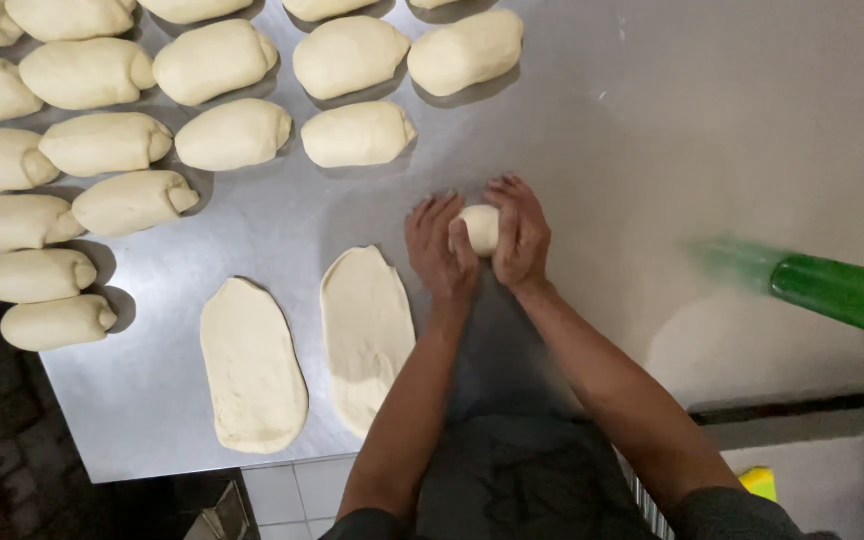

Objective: Rolling pieces of bread dough with a glass bottle and placing the shaped loaves into metal pans.

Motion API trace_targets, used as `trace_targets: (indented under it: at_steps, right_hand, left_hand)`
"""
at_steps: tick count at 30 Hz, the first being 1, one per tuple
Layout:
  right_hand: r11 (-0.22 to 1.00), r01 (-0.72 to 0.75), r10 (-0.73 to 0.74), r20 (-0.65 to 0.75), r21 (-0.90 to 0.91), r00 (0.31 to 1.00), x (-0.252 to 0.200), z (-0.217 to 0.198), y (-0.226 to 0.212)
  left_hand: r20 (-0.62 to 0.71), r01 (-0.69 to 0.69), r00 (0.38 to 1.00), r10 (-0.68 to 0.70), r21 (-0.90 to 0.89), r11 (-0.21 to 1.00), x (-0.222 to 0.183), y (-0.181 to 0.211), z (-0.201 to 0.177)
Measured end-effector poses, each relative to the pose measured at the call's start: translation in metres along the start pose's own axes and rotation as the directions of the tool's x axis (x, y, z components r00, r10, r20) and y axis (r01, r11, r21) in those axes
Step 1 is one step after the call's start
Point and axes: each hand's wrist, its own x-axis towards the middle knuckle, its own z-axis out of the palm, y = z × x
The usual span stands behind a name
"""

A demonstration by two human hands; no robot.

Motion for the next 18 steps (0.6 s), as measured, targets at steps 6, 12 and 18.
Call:
trace_targets:
  at_steps: [6,12,18]
  right_hand:
    - [0.941,-0.222,0.209,0.077,0.255,0.975,0.054,-0.003,0.015]
    - [0.973,0.229,-0.203,0.549,0.020,0.811,0.075,-0.043,-0.019]
    - [0.624,0.746,-0.154,0.899,-0.232,0.409,0.085,-0.037,-0.085]
  left_hand:
    - [0.230,0.387,0.920,-0.317,-0.402,0.830,0.022,-0.031,0.009]
    - [0.202,0.053,0.979,0.006,-0.288,0.956,0.003,-0.019,-0.043]
    - [0.102,0.122,0.990,-0.093,-0.333,0.935,-0.058,0.012,-0.127]
